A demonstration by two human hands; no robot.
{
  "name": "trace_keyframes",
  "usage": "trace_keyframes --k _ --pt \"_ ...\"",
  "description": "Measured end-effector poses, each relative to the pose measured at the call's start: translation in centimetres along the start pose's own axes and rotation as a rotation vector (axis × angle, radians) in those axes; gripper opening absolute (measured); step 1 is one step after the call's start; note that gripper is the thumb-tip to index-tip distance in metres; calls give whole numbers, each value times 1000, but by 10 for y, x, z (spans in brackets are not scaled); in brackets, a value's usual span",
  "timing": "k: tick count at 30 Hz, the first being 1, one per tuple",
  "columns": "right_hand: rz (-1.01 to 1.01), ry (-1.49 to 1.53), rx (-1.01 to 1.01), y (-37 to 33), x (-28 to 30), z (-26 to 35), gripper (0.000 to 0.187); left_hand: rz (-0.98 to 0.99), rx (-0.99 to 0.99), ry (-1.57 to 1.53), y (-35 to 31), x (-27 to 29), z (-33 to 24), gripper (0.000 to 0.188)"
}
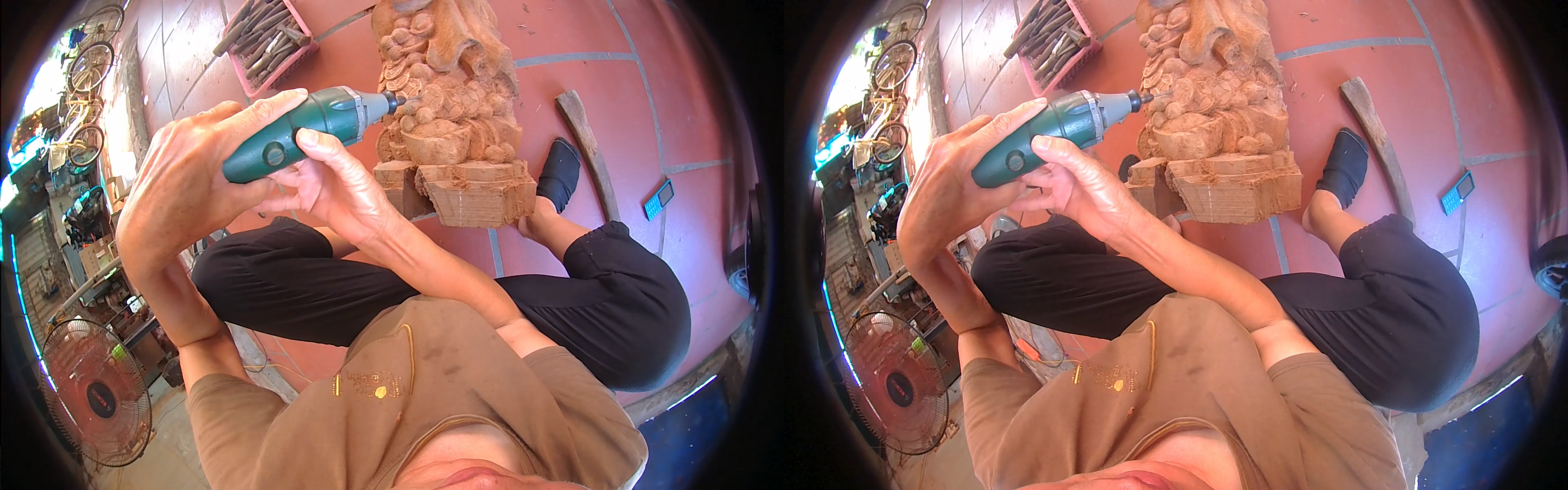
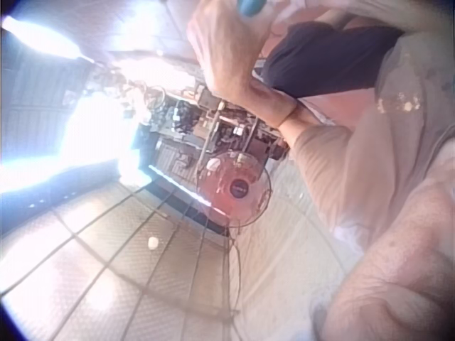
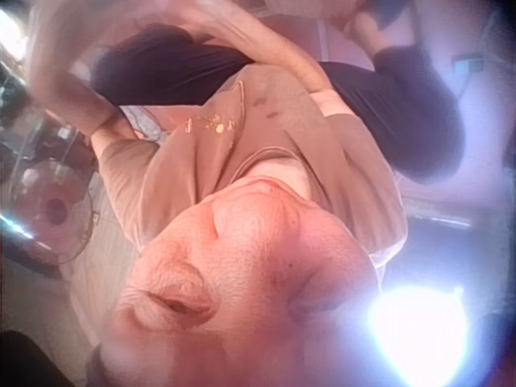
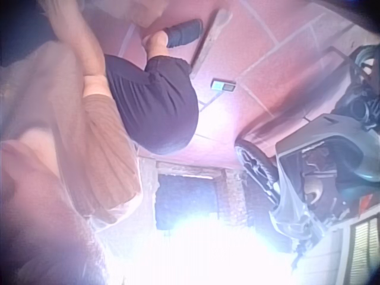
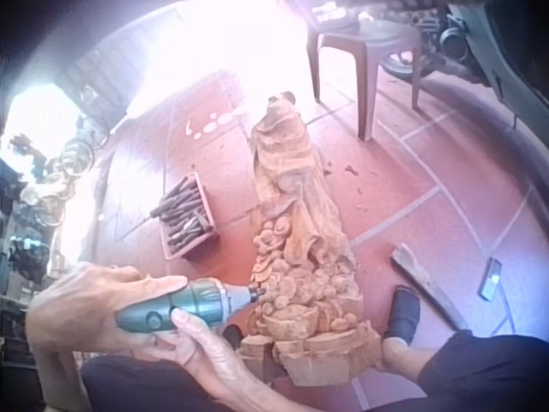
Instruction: The person uses a green rotary carving tool to shape and detail a wooden block with grape-like patterns. The hands hold the tool steadily and move it across the surface to refine the carved features.
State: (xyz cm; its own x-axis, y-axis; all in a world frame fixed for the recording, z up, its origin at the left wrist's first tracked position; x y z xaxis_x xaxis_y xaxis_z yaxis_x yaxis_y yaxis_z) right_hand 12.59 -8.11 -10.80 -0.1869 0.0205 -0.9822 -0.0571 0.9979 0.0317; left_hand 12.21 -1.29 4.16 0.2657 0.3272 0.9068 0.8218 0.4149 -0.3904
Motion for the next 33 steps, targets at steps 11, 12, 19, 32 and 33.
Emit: trace_keyframes --k 11,12,19,32,33 --pt "18 40 15 -1 -18 8 52 55 -75 50 16 17 -16 63" --pt "15 51 18 -1 -20 8 52 64 -94 65 18 19 -18 65" --pt "61 80 18 -3 -25 13 54 85 -158 121 24 25 -26 71" --pt "59 63 15 -3 -26 9 53 103 -68 54 21 25 -27 62" --pt "57 63 16 -3 -26 10 52 82 -92 63 21 25 -26 63"
Point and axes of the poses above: each hand's wrist, its own y-axis towards the middle knuckle, its own x-axis out of the back of the hand, z = x × y, the point moved 5 cm from there along y, towards the middle knuckle, and after that the axes turned 2 degrees about -y, right-handed, at the moved point
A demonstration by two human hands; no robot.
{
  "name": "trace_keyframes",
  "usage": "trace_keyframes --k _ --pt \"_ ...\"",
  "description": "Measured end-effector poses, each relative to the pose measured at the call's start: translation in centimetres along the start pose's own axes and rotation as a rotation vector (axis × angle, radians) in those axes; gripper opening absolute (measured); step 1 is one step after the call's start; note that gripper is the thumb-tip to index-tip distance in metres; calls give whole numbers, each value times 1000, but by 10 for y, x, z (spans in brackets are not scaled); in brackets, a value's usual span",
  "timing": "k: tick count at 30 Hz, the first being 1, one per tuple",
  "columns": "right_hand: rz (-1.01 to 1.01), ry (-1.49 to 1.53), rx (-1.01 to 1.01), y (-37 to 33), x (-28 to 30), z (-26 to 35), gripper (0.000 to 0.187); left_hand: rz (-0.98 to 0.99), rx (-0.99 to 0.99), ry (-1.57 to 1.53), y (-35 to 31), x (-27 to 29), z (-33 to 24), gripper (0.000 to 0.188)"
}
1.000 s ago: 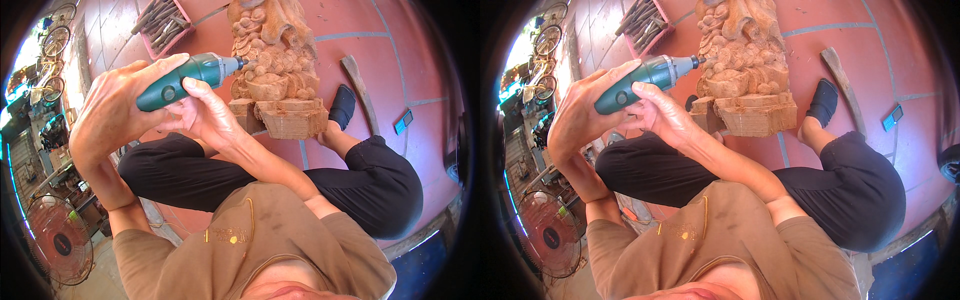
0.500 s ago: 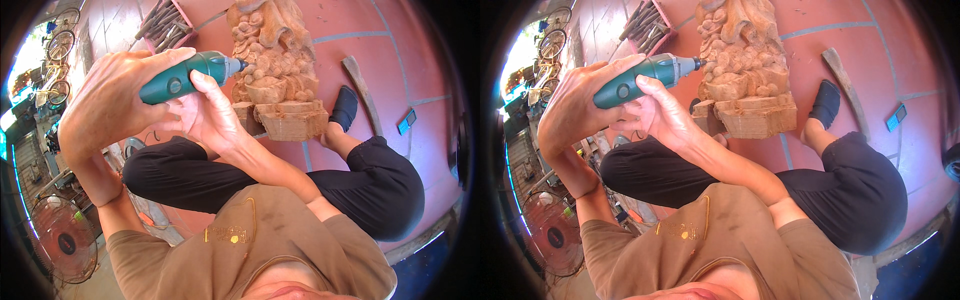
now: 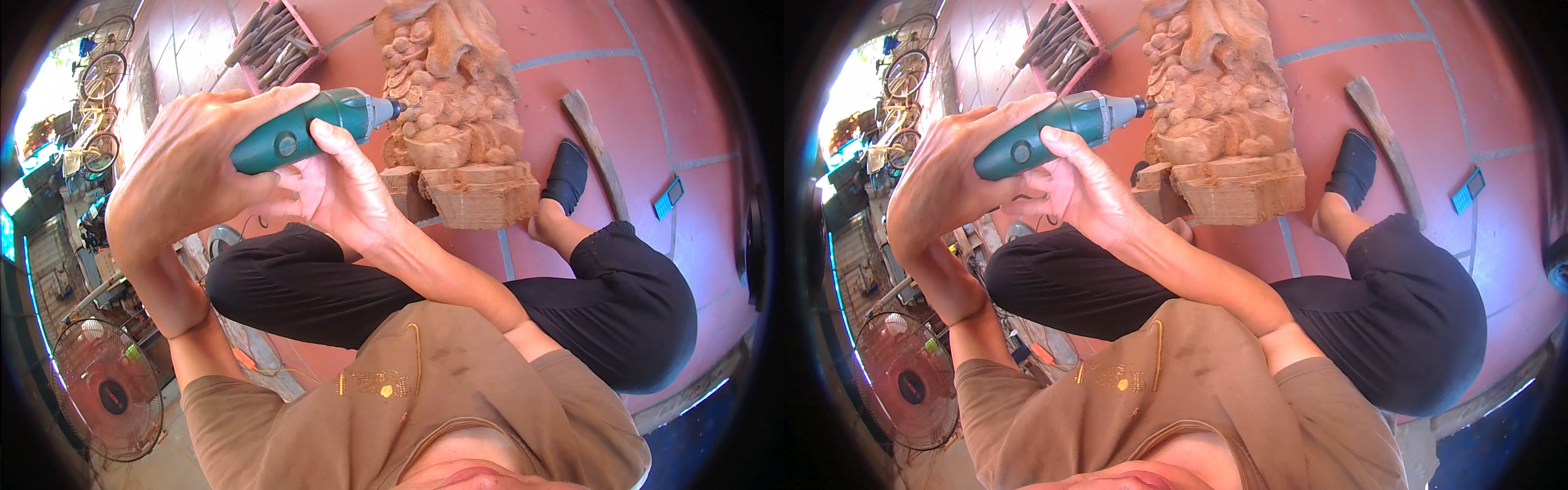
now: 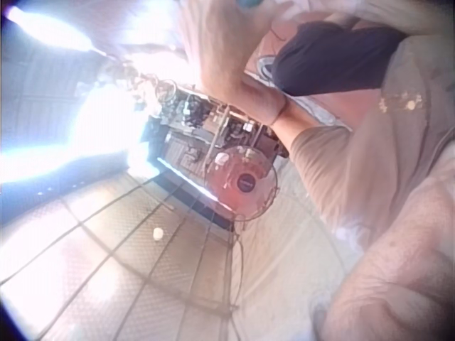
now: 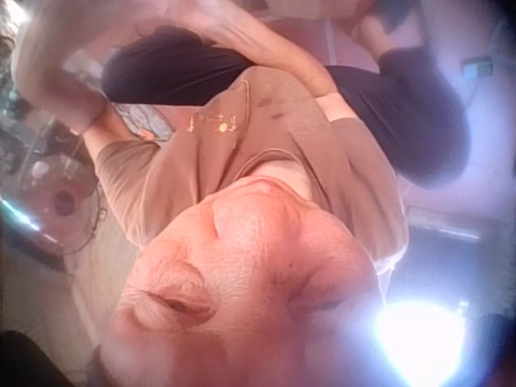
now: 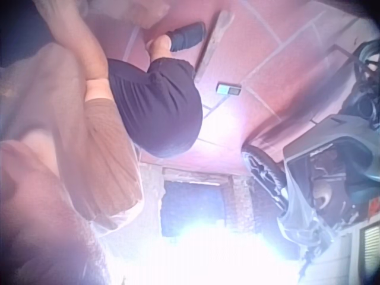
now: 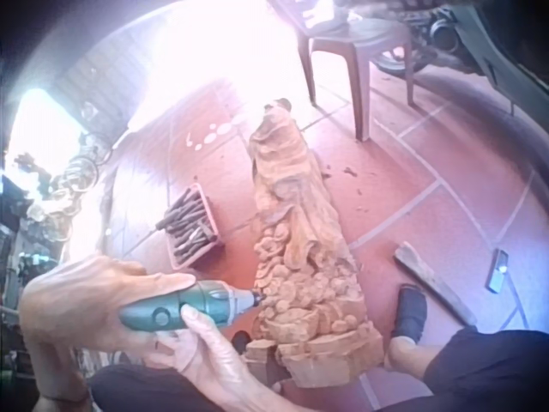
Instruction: The person uses a green rotary carving tool to shape and detail a wooden block with grape-like patterns. The hands hold the tool steadily and move it across the surface to refine the carved features.
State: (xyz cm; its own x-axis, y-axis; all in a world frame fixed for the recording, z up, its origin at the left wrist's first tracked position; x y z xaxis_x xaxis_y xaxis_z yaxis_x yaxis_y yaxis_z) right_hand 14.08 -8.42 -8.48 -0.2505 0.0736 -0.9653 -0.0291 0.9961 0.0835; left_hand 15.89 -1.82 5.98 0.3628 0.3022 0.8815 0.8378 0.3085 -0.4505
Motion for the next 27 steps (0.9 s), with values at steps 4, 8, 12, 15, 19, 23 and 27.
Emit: trace_keyframes --k 4,8,12,15,19,23,27 --pt "-30 -8 12 1 2 1 52 -35 -25 24 0 -2 1 64" --pt "-14 -21 2 0 1 1 52 -12 13 0 -1 -1 2 65" --pt "-15 12 3 -1 -1 1 52 0 14 5 0 0 -1 65" --pt "-20 23 6 -1 0 -1 52 -14 5 6 0 -1 0 65" --pt "-20 24 6 -1 -2 0 52 -12 11 6 -1 -1 0 64" --pt "6 -17 0 -1 2 0 58 -7 13 1 0 -3 0 65" --pt "13 -30 -5 0 2 -2 61 -19 37 -2 -2 -3 0 66"
Point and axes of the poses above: each hand's wrist, its own y-axis towards the middle knuckle, its own x-axis out of the back of the hand, z = x × y, the point moved 5 cm from there along y, towards the middle knuckle, and after that the axes turned 2 degrees about -y, right-handed, at the moved point
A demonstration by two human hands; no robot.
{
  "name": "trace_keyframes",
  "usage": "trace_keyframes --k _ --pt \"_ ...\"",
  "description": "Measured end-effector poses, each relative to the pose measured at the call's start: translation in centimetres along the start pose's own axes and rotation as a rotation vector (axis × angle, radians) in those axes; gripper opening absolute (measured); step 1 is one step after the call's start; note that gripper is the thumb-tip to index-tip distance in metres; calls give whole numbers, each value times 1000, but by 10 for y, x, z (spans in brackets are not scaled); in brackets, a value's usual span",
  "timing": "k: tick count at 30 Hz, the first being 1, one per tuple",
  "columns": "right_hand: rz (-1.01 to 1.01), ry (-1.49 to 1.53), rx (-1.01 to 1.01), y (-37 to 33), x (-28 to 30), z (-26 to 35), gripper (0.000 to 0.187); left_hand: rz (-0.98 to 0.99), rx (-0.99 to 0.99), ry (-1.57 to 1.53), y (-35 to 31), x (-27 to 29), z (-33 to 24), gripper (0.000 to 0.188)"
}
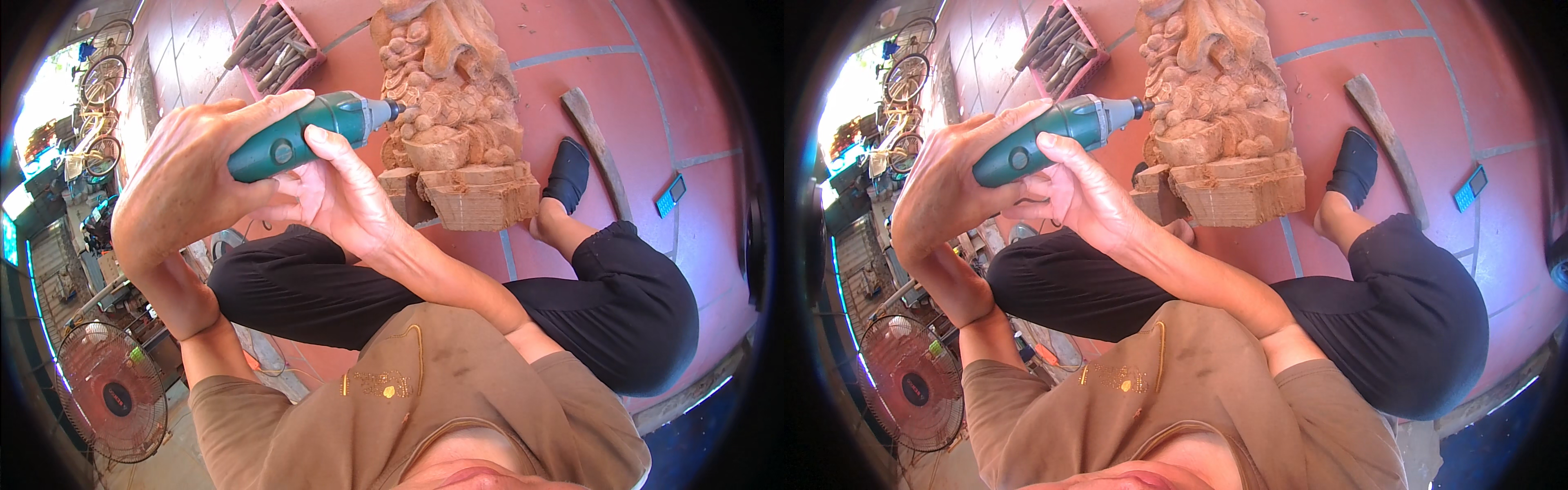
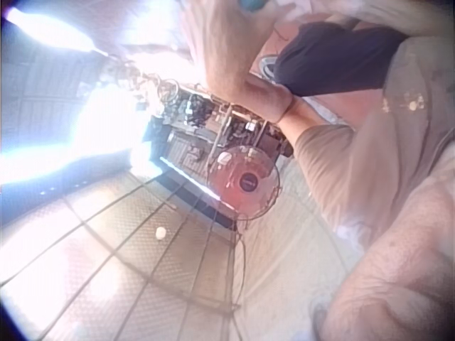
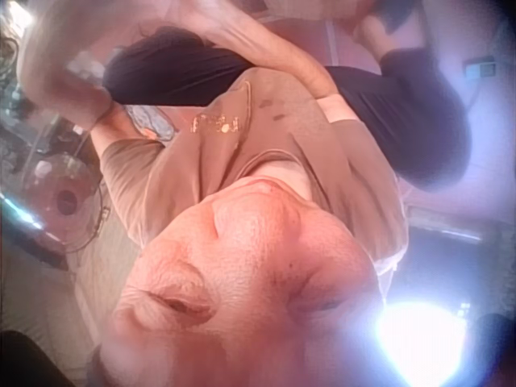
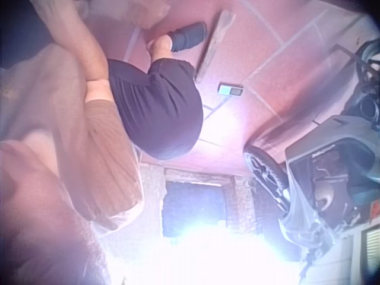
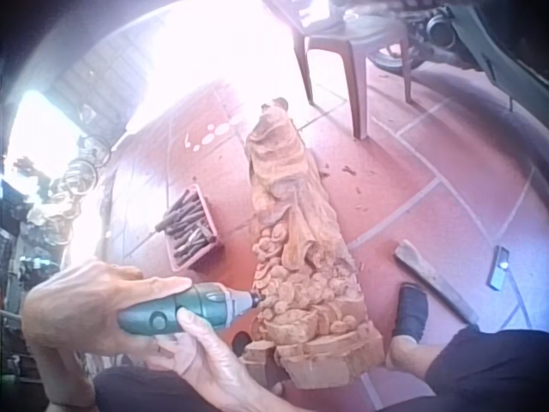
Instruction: The person uses a green rotary carving tool to shape and detail a wooden block with grape-like patterns. The hands hold the tool steadily and move it across the surface to refine the carved features.
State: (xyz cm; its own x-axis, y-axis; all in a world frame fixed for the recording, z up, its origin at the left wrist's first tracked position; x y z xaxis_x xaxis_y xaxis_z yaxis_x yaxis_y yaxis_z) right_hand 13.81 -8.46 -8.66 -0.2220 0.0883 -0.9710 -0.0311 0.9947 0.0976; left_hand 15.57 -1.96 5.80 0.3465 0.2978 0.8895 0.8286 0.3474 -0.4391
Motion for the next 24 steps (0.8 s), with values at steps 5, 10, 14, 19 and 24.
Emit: trace_keyframes --k 5,10,14,19,24 --pt "-45 45 2 -1 -3 1 52 -31 15 -35 -4 -2 4 67" --pt "-43 15 0 -2 -5 4 51 -31 33 -48 -4 -3 6 68" --pt "-70 5 12 -1 -3 6 51 -39 2 -34 -2 -4 6 69" --pt "-82 3 13 -1 -1 7 51 -49 -23 -60 0 -5 6 69" --pt "-76 13 -2 1 4 6 51 -47 -22 -66 1 -7 8 69"
Point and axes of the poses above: each hand's wrist, its own y-axis towards the middle knuckle, its own x-axis out of the back of the hand, z = x × y, the point moved 5 cm from there along y, towards the middle knuckle, and after that the axes turned 2 degrees about -y, right-handed, at the moved point
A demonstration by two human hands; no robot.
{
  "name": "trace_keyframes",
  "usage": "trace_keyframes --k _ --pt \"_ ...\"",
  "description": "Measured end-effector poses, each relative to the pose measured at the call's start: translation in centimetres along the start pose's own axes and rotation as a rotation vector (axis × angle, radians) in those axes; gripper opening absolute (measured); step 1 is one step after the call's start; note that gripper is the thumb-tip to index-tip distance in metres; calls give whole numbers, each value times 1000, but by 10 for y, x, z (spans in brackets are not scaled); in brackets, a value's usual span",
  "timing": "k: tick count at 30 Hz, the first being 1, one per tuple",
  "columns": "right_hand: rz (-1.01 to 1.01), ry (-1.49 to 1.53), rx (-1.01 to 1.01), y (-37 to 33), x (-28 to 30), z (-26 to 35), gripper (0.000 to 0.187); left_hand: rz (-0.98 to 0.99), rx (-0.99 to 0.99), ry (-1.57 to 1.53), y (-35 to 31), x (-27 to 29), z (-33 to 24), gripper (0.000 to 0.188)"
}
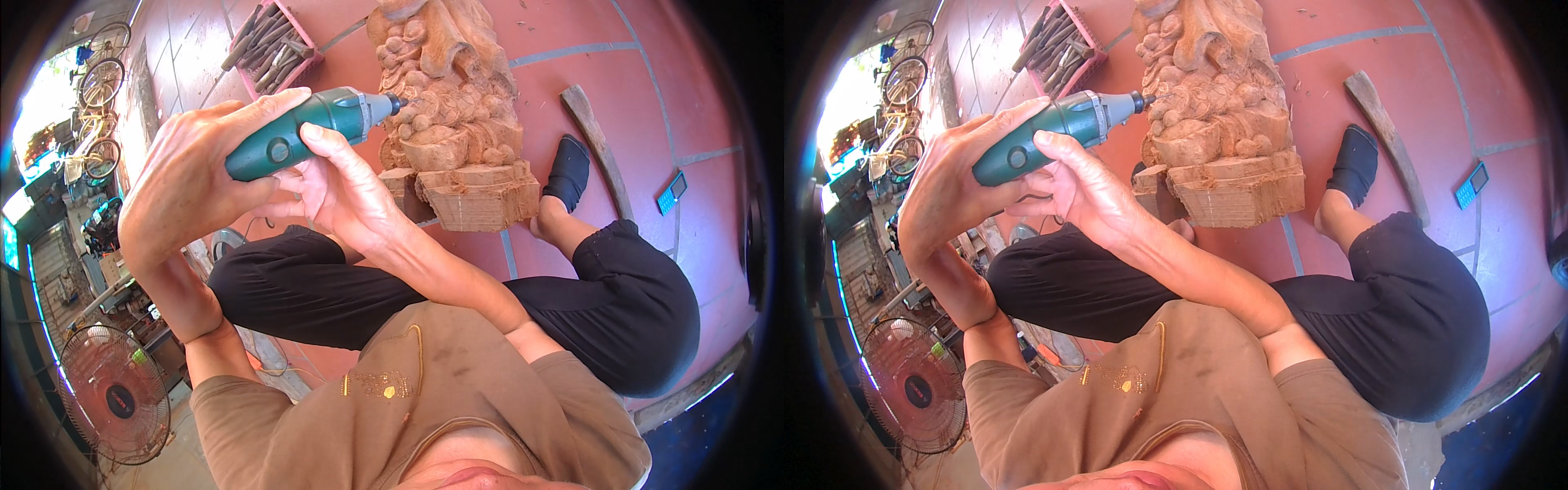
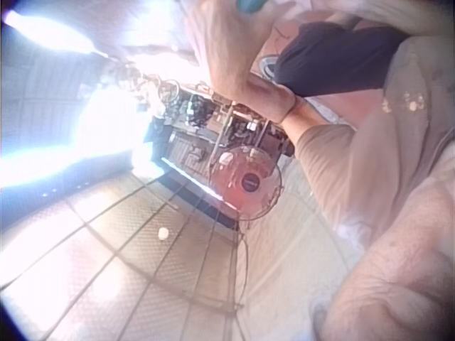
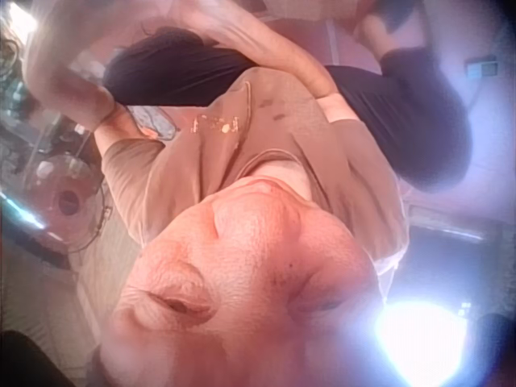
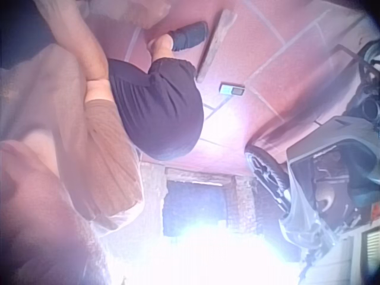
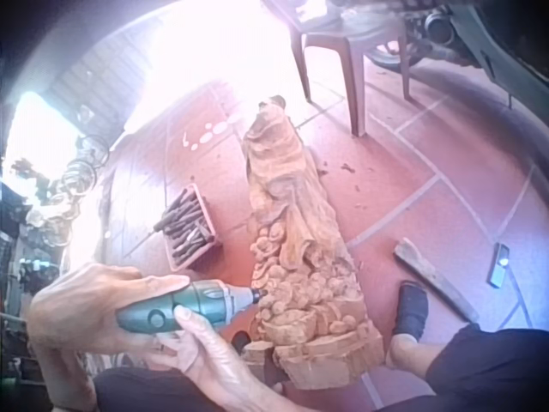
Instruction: The person uses a green rotary carving tool to shape and detail a wooden block with grape-like patterns. The hands hold the tool steadily and move it across the surface to refine the carved features.
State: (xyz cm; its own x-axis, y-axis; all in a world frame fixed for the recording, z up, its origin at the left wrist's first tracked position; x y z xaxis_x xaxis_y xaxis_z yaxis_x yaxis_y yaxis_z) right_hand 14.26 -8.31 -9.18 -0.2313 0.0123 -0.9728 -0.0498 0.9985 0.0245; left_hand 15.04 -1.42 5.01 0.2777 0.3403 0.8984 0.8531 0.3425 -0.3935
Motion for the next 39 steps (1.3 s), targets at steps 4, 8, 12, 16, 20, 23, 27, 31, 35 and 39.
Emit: trace_keyframes --k 4,8,12,16,20,23,27,31,35,39 --pt "5 -7 6 0 0 1 51 -1 1 7 0 -1 1 69" --pt "-6 -11 14 0 1 1 50 22 18 20 0 0 -1 69" --pt "2 -1 17 -1 1 0 49 16 4 28 -1 -1 1 68" --pt "-6 17 9 -1 0 -1 48 11 -14 27 -1 -2 1 68" --pt "-22 5 13 -2 1 -1 47 9 -23 7 -1 -3 2 69" --pt "-27 -5 20 -2 3 -1 47 21 -18 6 -1 -3 4 68" --pt "25 -45 12 -2 5 -1 51 23 -29 10 -1 -3 3 69" --pt "11 -45 12 -2 6 -2 50 19 -33 22 -1 -4 3 70" --pt "3 -45 13 -2 7 -3 49 25 -31 19 -1 -5 4 70" --pt "-36 -9 33 -4 3 0 47 37 -48 13 -1 -4 4 71"
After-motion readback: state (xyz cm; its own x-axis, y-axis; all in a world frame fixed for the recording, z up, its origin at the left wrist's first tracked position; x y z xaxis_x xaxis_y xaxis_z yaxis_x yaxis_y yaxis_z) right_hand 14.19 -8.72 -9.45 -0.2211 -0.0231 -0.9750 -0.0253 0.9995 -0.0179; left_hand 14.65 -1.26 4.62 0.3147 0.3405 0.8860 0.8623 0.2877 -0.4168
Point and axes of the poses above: each hand's wrist, its own y-axis towards the middle knuckle, its own x-axis out of the back of the hand, z = x × y, the point moved 5 cm from there along y, towards the middle knuckle, and after that the axes turned 2 degrees about -y, right-handed, at the moved point
